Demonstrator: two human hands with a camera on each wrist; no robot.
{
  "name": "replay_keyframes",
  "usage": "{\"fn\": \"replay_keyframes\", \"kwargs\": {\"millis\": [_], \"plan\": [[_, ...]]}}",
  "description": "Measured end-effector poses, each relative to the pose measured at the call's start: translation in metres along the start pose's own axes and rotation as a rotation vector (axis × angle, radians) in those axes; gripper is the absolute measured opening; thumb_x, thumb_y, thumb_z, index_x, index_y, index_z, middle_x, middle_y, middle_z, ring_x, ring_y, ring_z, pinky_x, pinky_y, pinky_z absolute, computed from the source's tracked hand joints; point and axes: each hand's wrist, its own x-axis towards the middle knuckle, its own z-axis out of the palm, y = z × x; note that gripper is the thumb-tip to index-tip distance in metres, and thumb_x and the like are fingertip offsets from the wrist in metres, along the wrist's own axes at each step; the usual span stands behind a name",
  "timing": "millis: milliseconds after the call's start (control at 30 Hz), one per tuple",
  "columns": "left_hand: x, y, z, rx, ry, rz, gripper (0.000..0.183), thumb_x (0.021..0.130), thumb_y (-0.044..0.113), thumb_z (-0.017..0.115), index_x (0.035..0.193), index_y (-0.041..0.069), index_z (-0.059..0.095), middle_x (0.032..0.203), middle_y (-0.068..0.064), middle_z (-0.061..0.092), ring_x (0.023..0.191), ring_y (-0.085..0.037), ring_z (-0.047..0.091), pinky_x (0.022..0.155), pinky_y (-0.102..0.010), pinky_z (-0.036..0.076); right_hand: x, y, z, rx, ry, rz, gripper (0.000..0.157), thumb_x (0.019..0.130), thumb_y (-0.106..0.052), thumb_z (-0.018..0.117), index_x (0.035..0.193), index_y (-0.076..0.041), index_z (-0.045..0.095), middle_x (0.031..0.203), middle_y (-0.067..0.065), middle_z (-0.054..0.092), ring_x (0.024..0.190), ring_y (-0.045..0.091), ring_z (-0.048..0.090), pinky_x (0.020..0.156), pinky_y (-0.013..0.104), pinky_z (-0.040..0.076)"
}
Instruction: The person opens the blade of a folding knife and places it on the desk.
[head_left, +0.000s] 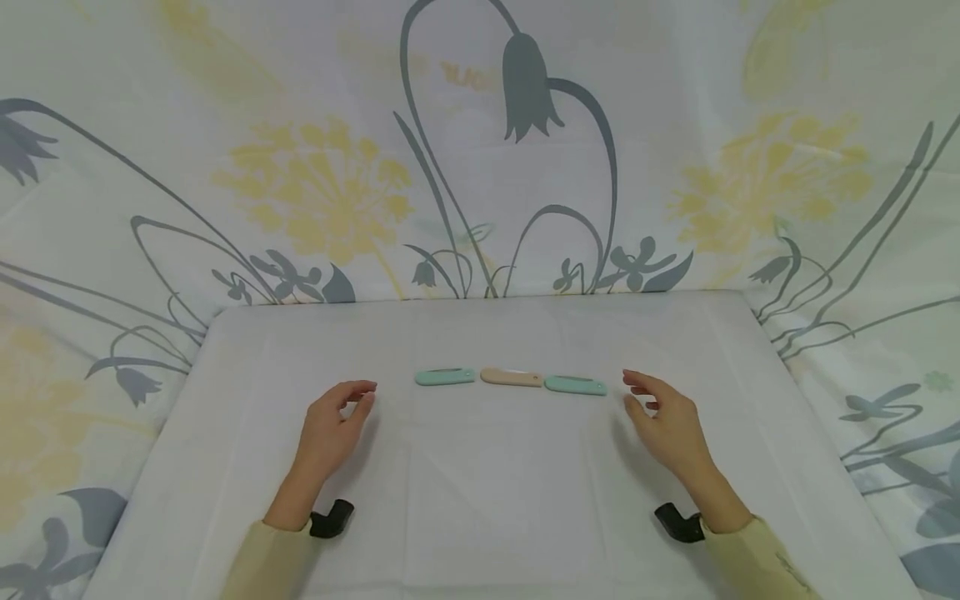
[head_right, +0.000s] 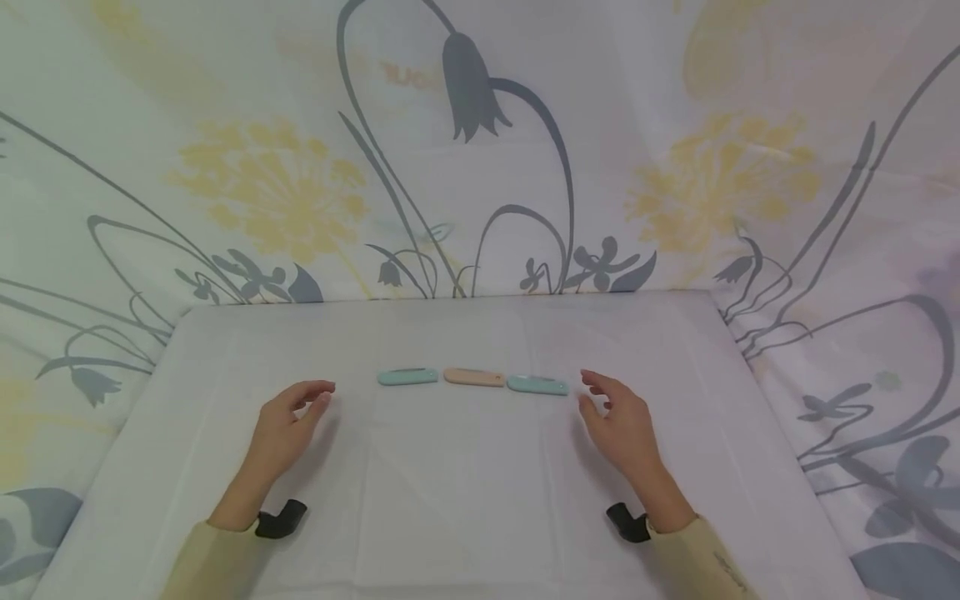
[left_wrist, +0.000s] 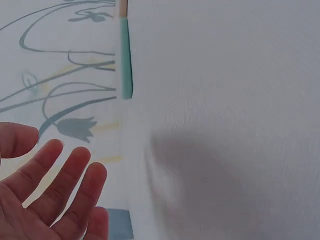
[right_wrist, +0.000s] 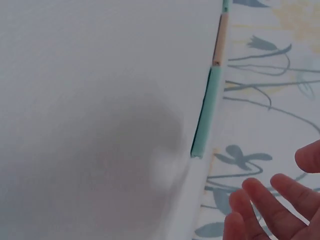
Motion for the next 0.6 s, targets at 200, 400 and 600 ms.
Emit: {"fn": "replay_keyframes", "kwargs": {"millis": [200, 400, 600], "plan": [[0.007, 0.001, 0.009, -0.076, -0.003, -0.052, 0.023, 0.099, 0.016, 0.064, 0.119, 0.007, 0.069, 0.115, -0.009, 0.069, 0.107, -0.026, 0.061, 0.096, -0.045, 0.044, 0.007, -0.012, 0.016, 0.084, -0.028, 0.0, 0.035, 0.093, -0.002, 0.063, 0.129, -0.002, 0.064, 0.118, 0.011, 0.07, 0.102, 0.029, 0.066, 0.079, 0.045, 0.053], [0.013, 0.001, 0.016, -0.103, 0.002, -0.079, 0.023, 0.095, 0.015, 0.068, 0.118, 0.008, 0.069, 0.114, -0.006, 0.069, 0.105, -0.023, 0.062, 0.093, -0.042, 0.044, 0.013, -0.019, 0.033, 0.146, -0.097, 0.0, 0.035, 0.095, -0.005, 0.063, 0.13, -0.003, 0.063, 0.121, 0.01, 0.069, 0.104, 0.027, 0.065, 0.081, 0.046, 0.052], [0.02, 0.004, 0.024, -0.123, -0.028, -0.077, 0.023, 0.095, 0.017, 0.069, 0.117, 0.008, 0.07, 0.112, -0.005, 0.07, 0.103, -0.023, 0.062, 0.093, -0.044, 0.043, 0.015, -0.024, 0.045, 0.172, -0.133, -0.01, 0.034, 0.095, -0.006, 0.064, 0.128, -0.002, 0.064, 0.122, 0.01, 0.068, 0.103, 0.026, 0.065, 0.081, 0.046, 0.052]]}}
